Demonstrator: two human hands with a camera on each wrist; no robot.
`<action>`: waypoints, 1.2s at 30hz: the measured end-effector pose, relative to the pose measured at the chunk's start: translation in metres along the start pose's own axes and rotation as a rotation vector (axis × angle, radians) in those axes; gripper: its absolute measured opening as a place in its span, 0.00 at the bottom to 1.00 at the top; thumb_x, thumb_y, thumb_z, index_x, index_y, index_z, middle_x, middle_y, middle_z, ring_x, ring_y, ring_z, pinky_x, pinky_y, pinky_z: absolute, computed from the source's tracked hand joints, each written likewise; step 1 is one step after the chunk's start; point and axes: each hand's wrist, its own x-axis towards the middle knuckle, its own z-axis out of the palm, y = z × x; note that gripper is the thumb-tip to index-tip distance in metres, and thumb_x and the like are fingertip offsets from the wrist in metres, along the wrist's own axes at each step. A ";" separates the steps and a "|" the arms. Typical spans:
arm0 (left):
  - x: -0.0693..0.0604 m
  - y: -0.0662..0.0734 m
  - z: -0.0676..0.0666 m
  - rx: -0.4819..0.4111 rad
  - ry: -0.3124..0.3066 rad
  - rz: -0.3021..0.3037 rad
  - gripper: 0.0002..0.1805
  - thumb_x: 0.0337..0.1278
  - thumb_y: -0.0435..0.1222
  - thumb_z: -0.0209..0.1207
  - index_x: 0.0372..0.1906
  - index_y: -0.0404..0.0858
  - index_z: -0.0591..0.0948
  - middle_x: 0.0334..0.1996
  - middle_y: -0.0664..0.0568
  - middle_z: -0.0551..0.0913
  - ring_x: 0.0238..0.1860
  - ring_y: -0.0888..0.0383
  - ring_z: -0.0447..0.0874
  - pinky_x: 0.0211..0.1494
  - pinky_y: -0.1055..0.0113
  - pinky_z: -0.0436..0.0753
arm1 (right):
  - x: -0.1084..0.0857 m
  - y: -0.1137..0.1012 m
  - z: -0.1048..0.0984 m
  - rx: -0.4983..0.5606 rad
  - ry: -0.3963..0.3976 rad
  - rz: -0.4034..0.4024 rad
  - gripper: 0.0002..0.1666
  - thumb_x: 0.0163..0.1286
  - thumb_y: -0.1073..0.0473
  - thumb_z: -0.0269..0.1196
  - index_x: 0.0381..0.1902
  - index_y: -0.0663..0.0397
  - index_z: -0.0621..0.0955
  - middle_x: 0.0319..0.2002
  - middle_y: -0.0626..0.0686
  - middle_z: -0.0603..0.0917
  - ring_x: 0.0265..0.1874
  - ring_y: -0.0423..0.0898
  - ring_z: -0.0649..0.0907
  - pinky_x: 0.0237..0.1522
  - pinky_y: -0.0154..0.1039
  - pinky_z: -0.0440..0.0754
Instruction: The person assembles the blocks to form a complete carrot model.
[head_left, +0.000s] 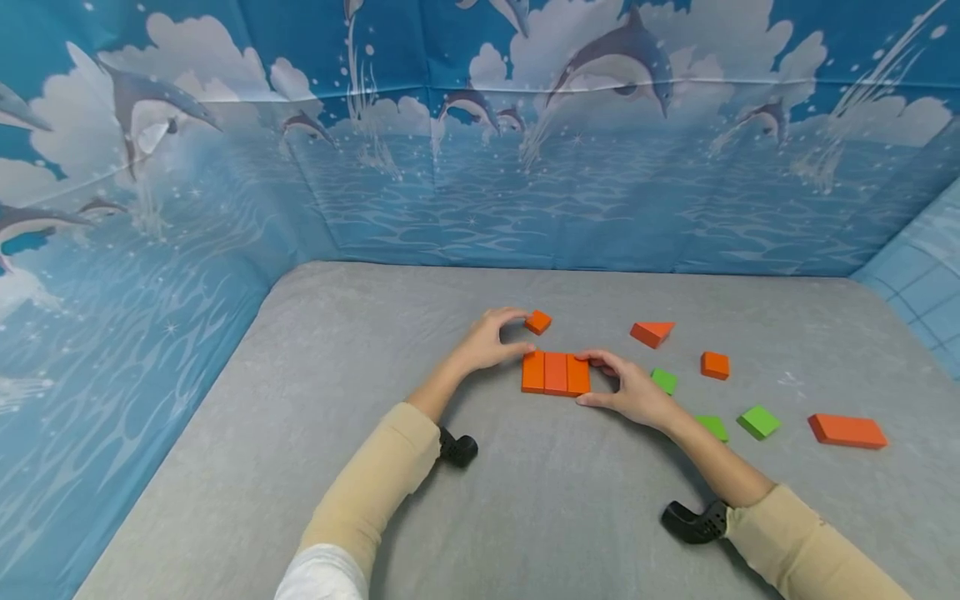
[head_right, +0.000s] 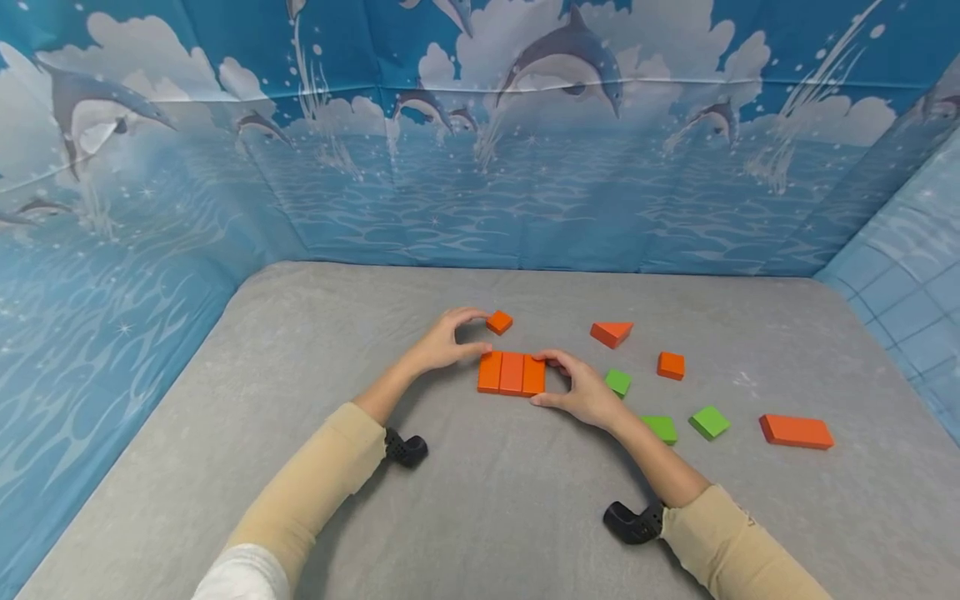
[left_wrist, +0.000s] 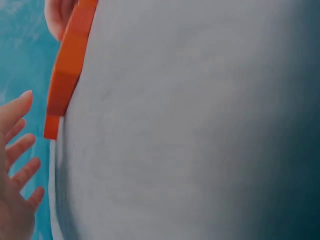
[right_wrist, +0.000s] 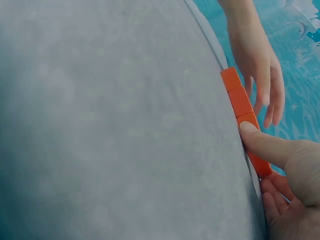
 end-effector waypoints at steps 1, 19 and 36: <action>0.004 -0.002 -0.001 0.014 0.000 -0.003 0.29 0.53 0.44 0.62 0.60 0.41 0.72 0.61 0.49 0.70 0.63 0.50 0.63 0.64 0.51 0.60 | 0.000 0.000 0.000 0.003 -0.003 0.003 0.36 0.52 0.57 0.70 0.57 0.61 0.70 0.56 0.61 0.73 0.57 0.56 0.71 0.57 0.53 0.67; 0.036 -0.011 0.003 0.202 -0.113 -0.072 0.25 0.59 0.45 0.56 0.62 0.47 0.70 0.62 0.53 0.69 0.63 0.55 0.62 0.64 0.56 0.58 | 0.000 0.001 0.001 0.019 -0.008 0.020 0.36 0.52 0.57 0.70 0.58 0.60 0.70 0.57 0.61 0.72 0.58 0.57 0.70 0.58 0.53 0.66; 0.028 -0.008 0.004 -0.020 0.032 -0.050 0.22 0.55 0.41 0.60 0.54 0.38 0.74 0.52 0.48 0.75 0.55 0.54 0.69 0.59 0.61 0.67 | 0.000 0.001 0.001 0.020 -0.011 0.013 0.36 0.53 0.56 0.70 0.58 0.60 0.70 0.58 0.61 0.72 0.58 0.57 0.69 0.59 0.54 0.65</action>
